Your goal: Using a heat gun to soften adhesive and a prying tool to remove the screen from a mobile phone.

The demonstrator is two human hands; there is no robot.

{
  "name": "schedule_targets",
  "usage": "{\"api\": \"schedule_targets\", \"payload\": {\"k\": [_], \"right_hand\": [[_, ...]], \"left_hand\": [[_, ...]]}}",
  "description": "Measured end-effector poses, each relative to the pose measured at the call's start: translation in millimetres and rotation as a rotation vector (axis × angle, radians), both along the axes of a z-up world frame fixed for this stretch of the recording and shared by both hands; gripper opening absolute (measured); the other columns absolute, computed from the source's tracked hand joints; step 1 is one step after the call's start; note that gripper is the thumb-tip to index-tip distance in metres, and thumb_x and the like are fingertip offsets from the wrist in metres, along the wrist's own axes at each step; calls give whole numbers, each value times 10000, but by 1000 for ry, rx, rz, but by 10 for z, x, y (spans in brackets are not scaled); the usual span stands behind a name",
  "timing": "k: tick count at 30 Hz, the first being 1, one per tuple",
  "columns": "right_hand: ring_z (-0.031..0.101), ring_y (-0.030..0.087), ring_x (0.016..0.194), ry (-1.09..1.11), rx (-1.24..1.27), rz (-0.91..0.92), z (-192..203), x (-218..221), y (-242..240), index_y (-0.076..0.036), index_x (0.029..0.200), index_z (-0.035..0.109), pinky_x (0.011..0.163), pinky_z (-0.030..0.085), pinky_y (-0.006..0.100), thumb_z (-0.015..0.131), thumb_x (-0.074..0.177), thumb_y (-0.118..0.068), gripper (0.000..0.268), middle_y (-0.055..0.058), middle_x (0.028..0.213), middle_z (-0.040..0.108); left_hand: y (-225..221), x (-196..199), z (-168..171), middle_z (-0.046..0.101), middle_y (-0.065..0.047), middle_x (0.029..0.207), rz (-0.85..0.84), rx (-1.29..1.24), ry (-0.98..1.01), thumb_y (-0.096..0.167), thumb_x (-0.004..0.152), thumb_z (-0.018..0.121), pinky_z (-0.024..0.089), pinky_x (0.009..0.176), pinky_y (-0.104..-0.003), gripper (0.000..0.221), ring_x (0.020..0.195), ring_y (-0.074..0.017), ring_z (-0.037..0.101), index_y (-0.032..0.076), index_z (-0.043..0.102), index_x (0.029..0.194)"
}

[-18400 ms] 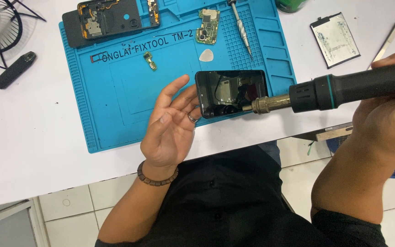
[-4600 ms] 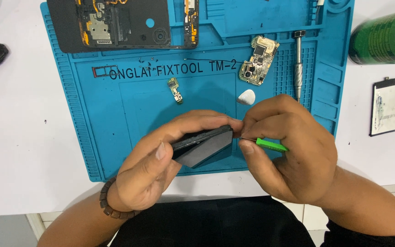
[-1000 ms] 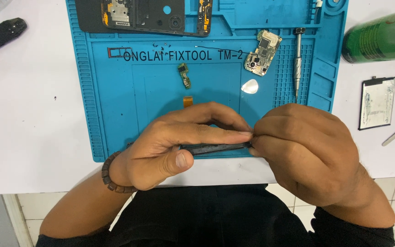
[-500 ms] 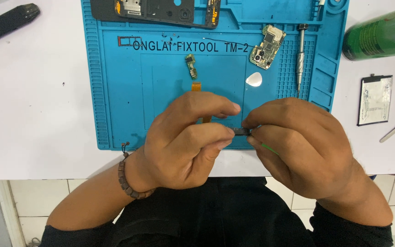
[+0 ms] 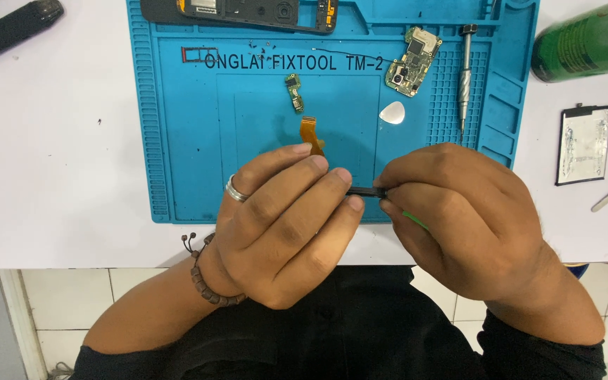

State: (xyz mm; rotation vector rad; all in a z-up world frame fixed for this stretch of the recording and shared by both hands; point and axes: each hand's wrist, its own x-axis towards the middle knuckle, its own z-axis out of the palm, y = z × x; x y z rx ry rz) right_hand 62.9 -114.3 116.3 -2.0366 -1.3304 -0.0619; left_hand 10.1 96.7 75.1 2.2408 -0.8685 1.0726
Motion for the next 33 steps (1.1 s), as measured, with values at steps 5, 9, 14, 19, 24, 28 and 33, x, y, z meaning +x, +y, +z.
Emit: {"api": "schedule_targets", "payload": {"k": [5, 9, 14, 19, 24, 28, 33], "right_hand": [[637, 388, 801, -21, -3, -12, 4, -20, 10, 86, 957, 535, 692, 524, 445, 513, 993, 78, 42, 272, 955, 654], [630, 388, 800, -19, -3, -27, 15, -32, 20, 92, 953, 532, 691, 517, 445, 507, 993, 90, 48, 272, 945, 645], [629, 384, 794, -11, 2, -20, 19, -29, 16, 95, 943, 531, 676, 515, 438, 498, 994, 83, 62, 282, 948, 642], [641, 384, 793, 23, -3, -10, 18, -28, -6, 82, 951, 539, 688, 540, 442, 510, 1002, 57, 64, 278, 953, 649], [635, 367, 774, 76, 18, -1, 17, -31, -16, 76, 962, 559, 699, 560, 434, 527, 1002, -30, 118, 270, 952, 649], [645, 342, 757, 90, 26, -21, 22, -45, -19, 61, 962, 566, 688, 558, 404, 559, 991, -45, 110, 244, 925, 660], [694, 272, 803, 129, -30, -102, 39, -161, -146, 1, 1010, 628, 720, 583, 349, 685, 948, -69, 109, 184, 979, 692]], "left_hand": [[-6, -34, 44, 692, -195, 1010, -9, 46, 16, -32, 996, 558, 685, 850, -434, 139, 941, -293, 693, -6, 695, 996], [-40, -50, 78, 685, -195, 1003, 33, 60, 28, -15, 998, 556, 687, 835, -429, 130, 928, -286, 682, -2, 685, 987], [-96, -72, 126, 671, -200, 995, 64, 36, 80, -10, 1008, 510, 690, 826, -440, 160, 932, -291, 657, -5, 667, 977], [-134, -48, 153, 629, -161, 910, 45, -66, 198, 13, 989, 449, 642, 839, -465, 196, 819, -290, 621, -3, 625, 904], [-117, -42, 200, 634, -150, 901, 33, -52, 204, 31, 989, 403, 637, 854, -479, 219, 823, -279, 631, 10, 597, 890], [-111, -44, 202, 655, -148, 900, 38, -49, 191, 51, 991, 413, 637, 851, -478, 212, 820, -278, 655, 23, 595, 886], [-98, -65, 211, 667, -135, 911, 49, -32, 191, 74, 996, 438, 627, 863, -470, 215, 825, -264, 665, 46, 608, 867]]}}
